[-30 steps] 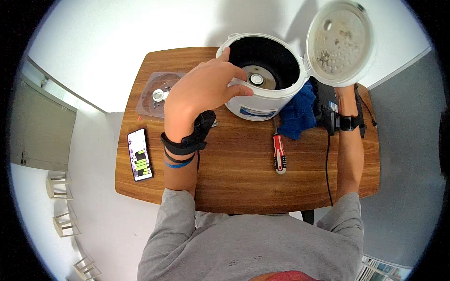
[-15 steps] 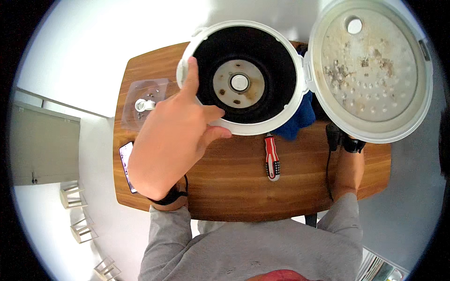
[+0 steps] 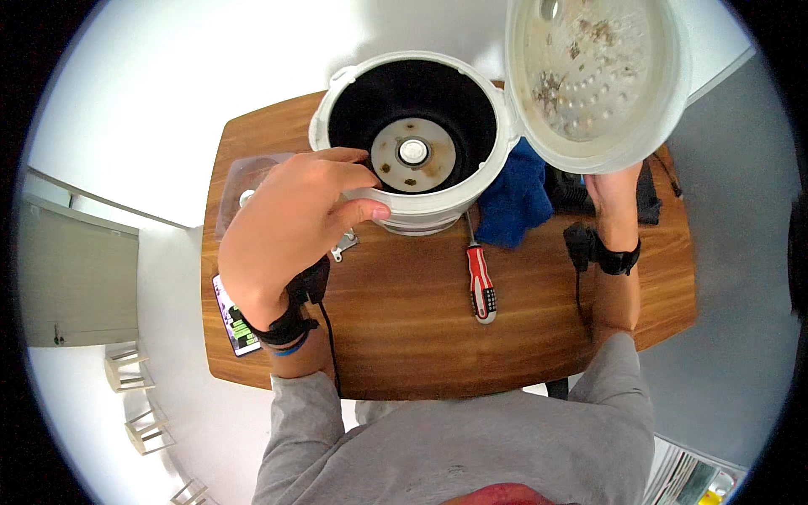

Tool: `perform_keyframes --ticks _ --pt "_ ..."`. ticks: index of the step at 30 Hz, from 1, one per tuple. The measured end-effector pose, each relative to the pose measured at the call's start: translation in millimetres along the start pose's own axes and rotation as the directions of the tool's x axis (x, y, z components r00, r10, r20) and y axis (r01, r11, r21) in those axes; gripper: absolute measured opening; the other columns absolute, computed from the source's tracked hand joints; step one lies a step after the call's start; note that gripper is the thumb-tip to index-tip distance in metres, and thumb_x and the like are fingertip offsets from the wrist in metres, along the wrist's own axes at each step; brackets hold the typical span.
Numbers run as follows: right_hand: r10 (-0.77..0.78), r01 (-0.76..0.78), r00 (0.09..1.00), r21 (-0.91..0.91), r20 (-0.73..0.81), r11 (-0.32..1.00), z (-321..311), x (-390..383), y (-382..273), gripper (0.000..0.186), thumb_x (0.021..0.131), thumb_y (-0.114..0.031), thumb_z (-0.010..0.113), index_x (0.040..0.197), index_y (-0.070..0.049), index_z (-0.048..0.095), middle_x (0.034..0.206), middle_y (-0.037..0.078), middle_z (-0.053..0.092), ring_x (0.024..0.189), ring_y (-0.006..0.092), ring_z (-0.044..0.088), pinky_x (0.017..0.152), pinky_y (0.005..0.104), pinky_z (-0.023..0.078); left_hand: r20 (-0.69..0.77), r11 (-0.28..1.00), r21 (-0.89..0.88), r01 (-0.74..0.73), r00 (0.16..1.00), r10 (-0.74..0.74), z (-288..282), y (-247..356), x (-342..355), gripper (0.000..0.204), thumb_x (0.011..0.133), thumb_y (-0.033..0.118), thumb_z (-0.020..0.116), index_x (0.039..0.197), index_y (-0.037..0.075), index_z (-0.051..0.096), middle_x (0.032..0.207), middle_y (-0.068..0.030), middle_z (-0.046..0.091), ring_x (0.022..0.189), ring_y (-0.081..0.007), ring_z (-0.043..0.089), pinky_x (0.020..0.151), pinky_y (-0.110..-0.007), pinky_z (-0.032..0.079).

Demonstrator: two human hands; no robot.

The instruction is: The person wipes the exterior of a white rice cooker with a blue cloth, then wipes the bottom of a black electronic device. The person uses a screwdriver to loosen and remove screws from the bottom of the black device.

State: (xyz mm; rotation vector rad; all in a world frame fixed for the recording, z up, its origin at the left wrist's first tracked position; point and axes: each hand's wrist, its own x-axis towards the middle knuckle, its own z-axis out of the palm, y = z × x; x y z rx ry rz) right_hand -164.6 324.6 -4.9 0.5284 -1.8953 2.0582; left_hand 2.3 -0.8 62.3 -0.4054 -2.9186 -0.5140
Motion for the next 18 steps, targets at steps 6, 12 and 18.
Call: perform_keyframes --ticks 6,12,18 --pt "-0.286 0.318 0.939 -0.168 0.192 0.933 24.3 31.3 0.4 0.062 0.105 -0.004 0.072 0.163 -0.001 0.050 0.160 0.017 0.060 0.136 0.0275 0.068 0.116 0.0416 0.055 -0.255 0.989 -0.115 0.098 0.959 -0.125 11.7 -17.8 8.1 0.124 0.072 0.036 0.101 0.173 0.015 0.031 0.158 -0.0273 0.061 0.113 -0.0331 0.080 0.083 -0.038 0.066" --pt "-0.332 0.522 0.753 -0.209 0.569 0.827 78.0 39.1 -31.2 0.058 0.111 0.003 0.053 0.165 -0.016 0.057 0.153 0.015 0.065 0.131 0.0236 0.068 0.116 0.0389 0.053 -0.344 0.960 -0.257 0.112 0.917 -0.200 7.9 -26.5 12.0 0.162 0.057 0.035 0.106 0.181 0.018 0.004 0.169 -0.0293 0.048 0.123 -0.0376 0.076 0.094 -0.042 0.066" --pt "-0.179 0.510 0.684 -0.289 0.707 0.810 97.2 36.2 -31.8 0.045 0.112 -0.004 0.058 0.152 -0.019 0.071 0.124 0.014 0.072 0.107 0.0262 0.067 0.100 0.0379 0.054 -0.259 0.977 -0.098 0.187 0.944 -0.207 -5.4 -27.3 -7.4 0.154 0.054 0.047 0.101 0.180 0.026 0.016 0.180 -0.0225 0.031 0.139 -0.0423 0.067 0.097 -0.047 0.065"
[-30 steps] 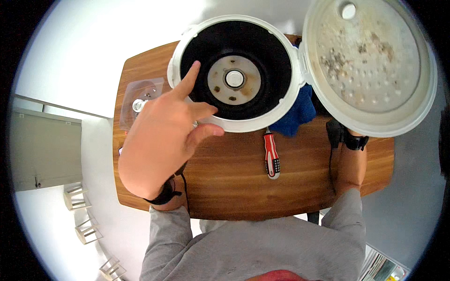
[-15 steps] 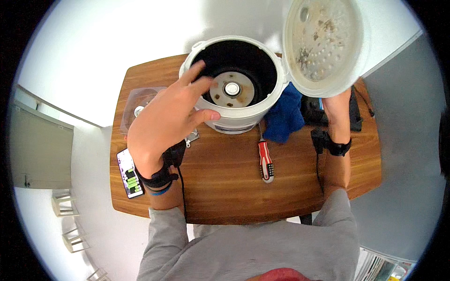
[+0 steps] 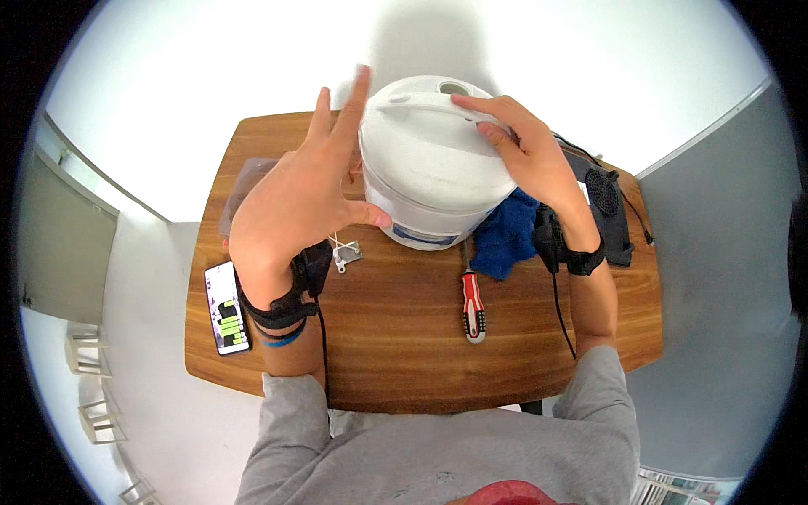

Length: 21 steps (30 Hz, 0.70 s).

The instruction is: The person wipes the exterior of a white rice cooker with a blue cloth, then wipes the bottom of a black electronic device. The person uses a screwdriver to loosen and remove screws from the bottom of the black device.

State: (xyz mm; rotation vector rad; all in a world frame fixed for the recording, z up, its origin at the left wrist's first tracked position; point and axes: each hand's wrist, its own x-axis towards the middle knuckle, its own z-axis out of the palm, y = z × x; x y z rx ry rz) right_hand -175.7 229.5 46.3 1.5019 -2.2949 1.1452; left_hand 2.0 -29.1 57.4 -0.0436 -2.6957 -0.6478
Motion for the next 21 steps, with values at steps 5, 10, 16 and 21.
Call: perform_keyframes --ticks 5,10,16,21 --pt "-0.083 0.083 0.997 -0.045 0.001 0.996 0.1 -3.6 9.0 0.045 0.112 -0.005 0.059 0.153 -0.019 0.070 0.123 0.015 0.071 0.108 0.0294 0.067 0.101 0.0387 0.054 0.179 0.997 0.080 -0.013 0.984 -0.002 5.2 21.1 5.3 0.132 0.065 0.042 0.099 0.177 0.036 0.030 0.180 -0.0280 0.027 0.139 -0.0461 0.065 0.100 -0.052 0.064" --pt "-0.008 0.007 0.992 0.005 0.125 1.000 -2.6 4.7 2.3 0.044 0.116 -0.008 0.054 0.156 -0.019 0.068 0.148 0.011 0.068 0.135 0.0282 0.065 0.115 0.0405 0.052 0.198 0.992 0.126 0.021 0.979 -0.046 27.2 36.2 9.7 0.109 0.076 0.030 0.099 0.169 0.030 0.043 0.175 -0.0440 0.019 0.131 -0.0539 0.068 0.104 -0.055 0.062" --pt "-0.143 0.106 0.971 -0.196 -0.189 0.975 8.1 -24.6 28.5 0.052 0.117 -0.027 0.053 0.166 -0.009 0.049 0.156 0.028 0.058 0.148 0.0439 0.054 0.129 0.0472 0.038 0.187 0.996 0.089 0.031 0.981 -0.047 24.3 42.9 11.3 0.098 0.081 0.030 0.096 0.164 0.024 0.046 0.175 -0.0456 0.013 0.133 -0.0563 0.065 0.107 -0.055 0.062" --pt "0.347 -0.346 0.937 0.038 -0.031 0.938 2.8 -114.4 78.5 0.079 0.112 -0.045 0.062 0.175 -0.009 0.029 0.169 0.041 0.035 0.162 0.0496 0.036 0.132 0.0544 0.033 0.159 0.995 0.101 -0.006 0.987 -0.010 31.9 39.2 13.7 0.098 0.082 0.031 0.096 0.165 0.025 0.045 0.176 -0.0447 0.008 0.133 -0.0573 0.064 0.108 -0.056 0.062"
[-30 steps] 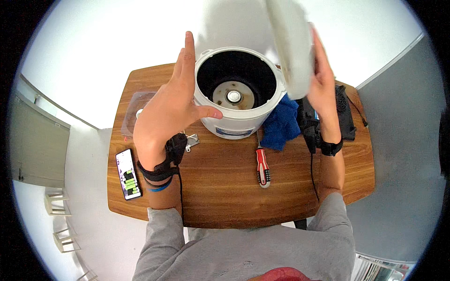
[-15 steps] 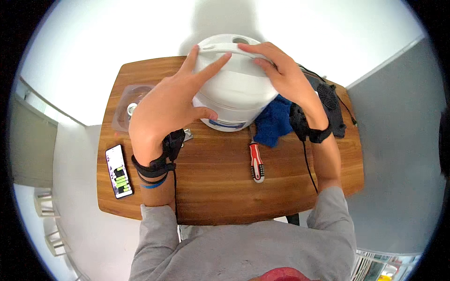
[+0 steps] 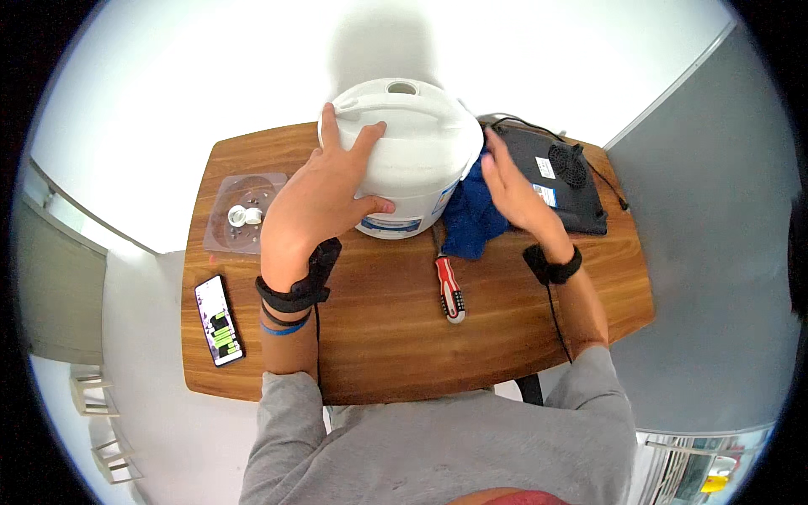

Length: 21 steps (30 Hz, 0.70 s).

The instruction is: The person wipes the exterior of a white rice cooker with a blue cloth, then wipes the bottom of a black electronic device. The person uses a screwdriver to loosen and remove screws from the bottom of the black device.

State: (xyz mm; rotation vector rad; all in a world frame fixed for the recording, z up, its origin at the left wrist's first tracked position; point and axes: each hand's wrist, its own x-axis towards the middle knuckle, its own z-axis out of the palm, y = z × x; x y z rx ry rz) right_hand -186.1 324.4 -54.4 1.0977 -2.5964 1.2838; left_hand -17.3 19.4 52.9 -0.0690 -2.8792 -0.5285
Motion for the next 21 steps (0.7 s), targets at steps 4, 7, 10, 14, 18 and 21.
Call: perform_keyframes --ticks 4,7,10,14,18,21 --pt "0.127 0.203 0.870 -0.580 0.477 0.789 -2.5 -37.6 -18.3 0.114 0.095 -0.053 0.084 0.178 -0.011 0.019 0.173 0.042 0.025 0.163 0.0556 0.029 0.133 0.0545 0.033 0.021 1.000 -0.010 0.020 1.000 -0.019 3.0 -11.7 3.7 0.097 0.084 0.031 0.095 0.166 0.026 0.042 0.176 -0.0441 0.007 0.133 -0.0596 0.063 0.108 -0.059 0.062" --pt "0.120 0.128 0.903 -0.527 0.411 0.840 4.9 -37.5 -23.0 0.128 0.078 -0.040 0.100 0.177 -0.016 0.022 0.169 0.041 0.031 0.157 0.0595 0.037 0.129 0.0566 0.040 0.015 0.999 -0.033 0.007 1.000 -0.007 7.2 -15.7 10.6 0.094 0.089 0.030 0.091 0.167 0.027 0.039 0.176 -0.0436 0.007 0.133 -0.0605 0.062 0.108 -0.059 0.062" --pt "0.136 0.084 0.906 -0.486 0.400 0.870 9.6 -25.4 -20.5 0.114 0.083 -0.030 0.097 0.174 -0.019 0.030 0.162 0.034 0.040 0.149 0.0541 0.047 0.121 0.0565 0.048 0.002 0.999 -0.040 0.035 0.999 -0.035 10.6 -17.9 16.1 0.092 0.093 0.029 0.088 0.169 0.025 0.036 0.176 -0.0443 0.006 0.133 -0.0608 0.062 0.108 -0.060 0.061" --pt "0.046 0.119 0.959 -0.541 0.281 0.833 25.4 -20.5 -7.1 0.095 0.085 -0.019 0.095 0.164 -0.020 0.044 0.138 0.023 0.052 0.127 0.0464 0.059 0.107 0.0550 0.055 -0.076 0.998 -0.005 0.066 0.995 -0.067 22.0 -32.8 23.9 0.094 0.097 0.027 0.083 0.173 0.025 0.028 0.175 -0.0460 0.005 0.133 -0.0616 0.061 0.105 -0.061 0.062" --pt "0.008 0.127 0.967 -0.510 0.255 0.851 26.4 -17.3 -3.7 0.090 0.081 -0.006 0.094 0.158 -0.022 0.051 0.134 0.022 0.054 0.116 0.0478 0.064 0.101 0.0557 0.059 -0.120 0.981 0.061 0.183 0.977 -0.175 26.3 -49.9 30.7 0.092 0.102 0.021 0.075 0.177 0.027 0.021 0.172 -0.0481 0.019 0.132 -0.0617 0.062 0.101 -0.060 0.064" --pt "-0.082 0.213 0.930 -0.347 0.357 0.913 25.3 -16.0 -14.2 0.087 0.080 -0.007 0.094 0.155 -0.023 0.054 0.131 0.021 0.056 0.116 0.0454 0.066 0.101 0.0524 0.059 -0.248 0.952 0.161 0.262 0.944 -0.218 34.5 -72.0 35.7 0.088 0.105 0.018 0.070 0.178 0.028 0.022 0.168 -0.0477 0.029 0.130 -0.0615 0.064 0.096 -0.057 0.065"
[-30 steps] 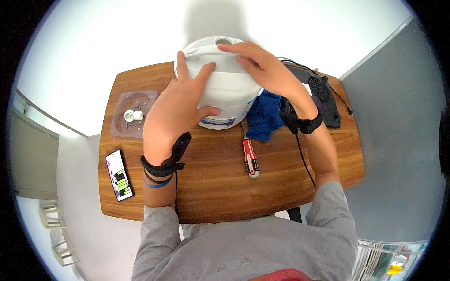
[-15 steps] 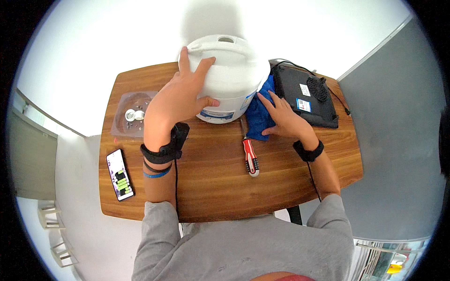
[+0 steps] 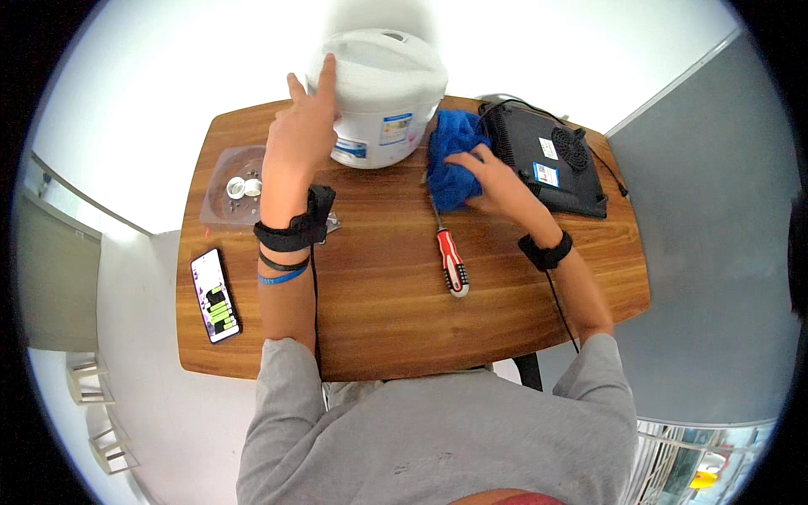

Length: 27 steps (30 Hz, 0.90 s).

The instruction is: The person wipes the exterior of a white rice cooker with a blue cloth, then wipes the bottom of a black electronic device. The person uses a screwdriver to loosen and remove screws from the bottom of the black device.

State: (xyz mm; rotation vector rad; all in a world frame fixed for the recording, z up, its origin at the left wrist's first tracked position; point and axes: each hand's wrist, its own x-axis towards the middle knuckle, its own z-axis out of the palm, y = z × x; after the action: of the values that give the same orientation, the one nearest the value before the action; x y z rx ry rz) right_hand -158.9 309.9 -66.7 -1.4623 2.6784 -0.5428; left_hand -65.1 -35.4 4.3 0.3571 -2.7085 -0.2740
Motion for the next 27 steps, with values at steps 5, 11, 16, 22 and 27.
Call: perform_keyframes --ticks 5,11,16,22,27 --pt "-0.163 0.129 0.975 0.211 0.153 0.969 16.2 0.6 -42.3 0.083 0.079 -0.013 0.093 0.153 -0.024 0.057 0.126 0.019 0.057 0.113 0.0457 0.067 0.099 0.0519 0.057 -0.013 0.994 0.088 -0.059 0.998 0.061 -2.3 6.9 0.2 0.084 0.105 0.021 0.070 0.177 0.029 0.027 0.173 -0.0435 0.026 0.143 -0.0617 0.053 0.113 -0.063 0.054" --pt "-0.110 0.112 0.993 -0.029 0.044 0.993 -11.0 -3.6 -72.8 0.085 0.077 -0.011 0.093 0.153 -0.025 0.057 0.122 0.019 0.057 0.112 0.0451 0.067 0.095 0.0492 0.058 -0.016 0.944 0.091 -0.316 0.948 0.319 -3.9 45.8 -30.2 0.084 0.104 0.027 0.074 0.176 0.023 0.031 0.179 -0.0344 0.021 0.162 -0.0618 0.024 0.135 -0.065 0.027" --pt "-0.018 -0.033 0.871 -0.095 -0.491 0.995 -67.0 -37.3 -52.9 0.086 0.073 -0.009 0.092 0.152 -0.022 0.060 0.132 0.019 0.061 0.118 0.0413 0.067 0.103 0.0490 0.058 -0.153 0.849 -0.008 -0.529 0.839 0.522 -2.7 60.9 -46.9 0.086 0.099 0.027 0.080 0.171 0.007 0.037 0.179 -0.0301 0.025 0.165 -0.0587 0.019 0.134 -0.060 0.031" --pt "0.257 -0.356 0.869 -0.173 -0.423 0.918 -65.1 -107.8 107.9 0.081 0.086 -0.027 0.095 0.156 -0.011 0.056 0.139 0.023 0.065 0.124 0.0406 0.069 0.108 0.0473 0.058 0.126 0.611 -0.294 -0.735 0.604 0.787 8.9 113.3 -82.6 0.089 0.099 0.035 0.080 0.170 0.004 0.036 0.178 -0.0342 0.026 0.160 -0.0587 0.032 0.132 -0.057 0.036" --pt "0.539 -0.424 0.825 0.441 -0.172 0.791 -61.6 -101.3 139.7 0.079 0.093 -0.042 0.093 0.154 -0.006 0.057 0.138 0.015 0.071 0.128 0.0243 0.067 0.110 0.0387 0.055 0.536 0.684 -0.443 -0.580 0.440 0.720 43.6 126.8 -87.6 0.093 0.103 0.051 0.074 0.173 0.006 0.032 0.174 -0.0411 0.028 0.154 -0.0605 0.042 0.126 -0.057 0.043"
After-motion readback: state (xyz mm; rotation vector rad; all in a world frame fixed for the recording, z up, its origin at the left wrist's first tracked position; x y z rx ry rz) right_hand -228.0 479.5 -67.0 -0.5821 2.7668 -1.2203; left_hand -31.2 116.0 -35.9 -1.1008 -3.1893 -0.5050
